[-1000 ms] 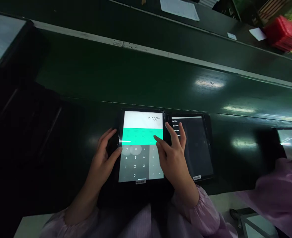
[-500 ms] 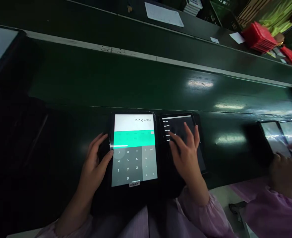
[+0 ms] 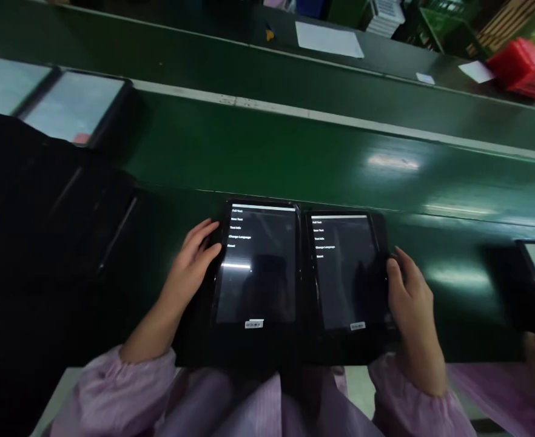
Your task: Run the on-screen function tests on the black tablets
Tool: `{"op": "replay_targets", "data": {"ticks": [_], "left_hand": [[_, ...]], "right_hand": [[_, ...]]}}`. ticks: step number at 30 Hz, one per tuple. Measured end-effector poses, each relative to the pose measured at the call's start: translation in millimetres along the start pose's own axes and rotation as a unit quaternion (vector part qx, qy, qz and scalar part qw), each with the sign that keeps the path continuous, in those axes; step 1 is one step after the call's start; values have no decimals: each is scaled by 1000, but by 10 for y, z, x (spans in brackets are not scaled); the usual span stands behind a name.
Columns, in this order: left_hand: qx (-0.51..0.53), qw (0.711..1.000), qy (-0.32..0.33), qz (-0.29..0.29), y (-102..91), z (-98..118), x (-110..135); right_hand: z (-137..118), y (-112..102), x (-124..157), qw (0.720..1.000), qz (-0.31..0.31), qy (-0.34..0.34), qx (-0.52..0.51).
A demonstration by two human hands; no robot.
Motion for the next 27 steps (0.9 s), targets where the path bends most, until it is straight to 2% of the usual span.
{"op": "replay_targets", "data": {"ticks": [4,7,10,14,18,21,24,27], "left_hand": [[29,999,-2,-21,141,-9,-354],[30,999,19,-20,241,-28,-524],[25,999,21,-14,255,-17,-540],[55,998,-21,5,135,41,-436],[56,998,8,39,-24,124,-371],[70,996,-7,50,-68,117,-371],[81,993,-31,76,-82,108,-372],[88,993,-23,75,-67,129,-362]], "right_hand": [[251,-38,27,993,-27,112,-14],[291,-26,99,987,-39,155,-26],[256,-50,157,987,-35,152,-31],[238,-60,261,987,-49,134,-78],[286,-23,390,982,-77,115,-125],[208,-67,436,991,-56,57,-108],[-101,-153,469,994,-8,-94,-60],[-462,-149,549,969,-10,-243,-44]]}}
Point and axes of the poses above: each hand's wrist, its own x-axis away from the middle knuckle, its own y-axis out of the palm, z = x × y, the point moved 5 cm from there along -x, towards the middle knuckle, and after that the axes turned 3 degrees about y, right-handed, at the moved point
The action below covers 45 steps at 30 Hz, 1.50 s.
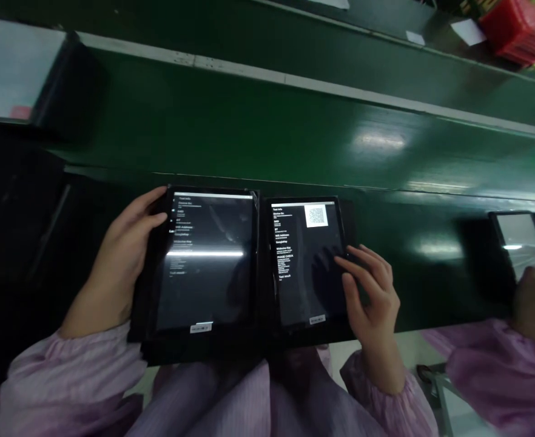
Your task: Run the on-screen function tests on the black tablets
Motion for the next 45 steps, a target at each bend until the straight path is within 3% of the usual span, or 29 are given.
{"op": "replay_targets", "data": {"ticks": [4,13,19,24,30,35,40,45], "left_hand": [[0,1000,0,-9,-11,-6,25],[-38,998,9,-40,-77,-10,30],[14,998,7,-68,-96,-32,6],[-54,993,8,-101,-137,-134,-15],[-199,971,65,-119,-180,-185,-32],[-104,989,22,-102,-170,-166,-15],[-32,995,45,-81,-154,-182,-103],[-47,996,41,-63,-125,-194,-194]], "right_hand": [[-275,126,-29,995,-41,-87,-10],[-550,432,83,976,-129,-173,-21],[-312,287,13,992,-39,-118,6],[-131,108,-20,999,16,-46,7],[-116,160,-182,999,-8,-20,36],[-130,381,-393,995,-49,-36,74],[-98,574,-508,993,-60,-57,81],[-61,486,-523,997,-27,-53,49]]}}
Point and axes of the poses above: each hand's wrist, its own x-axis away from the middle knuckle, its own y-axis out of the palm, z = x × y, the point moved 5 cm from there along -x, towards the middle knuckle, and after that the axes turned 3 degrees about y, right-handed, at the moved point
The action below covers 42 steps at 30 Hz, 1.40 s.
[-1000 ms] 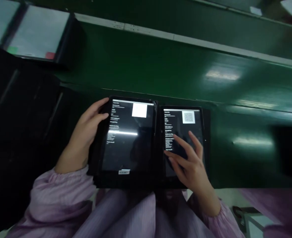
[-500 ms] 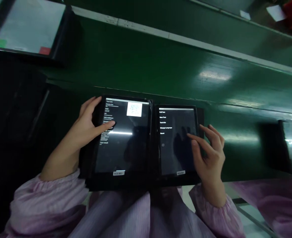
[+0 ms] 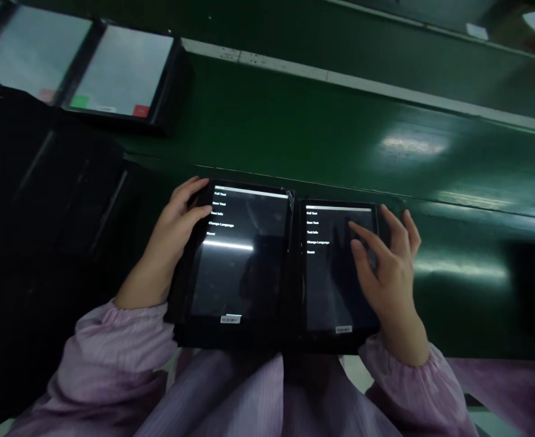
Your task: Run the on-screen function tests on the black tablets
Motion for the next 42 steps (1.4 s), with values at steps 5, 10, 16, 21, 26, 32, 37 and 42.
{"op": "replay_targets", "data": {"ticks": [5,10,16,21,26,32,37,42], "left_hand": [[-5,1000,5,-3,83,17,-73],[-2,999,43,8,122,51,-67],[12,999,32,16,112,104,-18],[7,1000,23,-2,82,44,-46],[-7,999,18,-48,51,-15,-68],[-11,992,16,-125,-12,-21,-25],[-21,985,21,-167,57,-111,-57],[12,998,0,-69,-326,252,402]], "right_hand": [[41,-155,85,998,24,36,-36],[-29,-204,213,998,34,34,-43],[-173,-153,326,999,21,-6,-25],[-174,-95,322,1000,8,-7,-8],[-151,-27,296,1000,-14,-3,-1],[-103,-103,324,998,43,21,-33],[-77,-178,345,997,38,38,-54],[-129,-391,240,997,42,3,-70]]}}
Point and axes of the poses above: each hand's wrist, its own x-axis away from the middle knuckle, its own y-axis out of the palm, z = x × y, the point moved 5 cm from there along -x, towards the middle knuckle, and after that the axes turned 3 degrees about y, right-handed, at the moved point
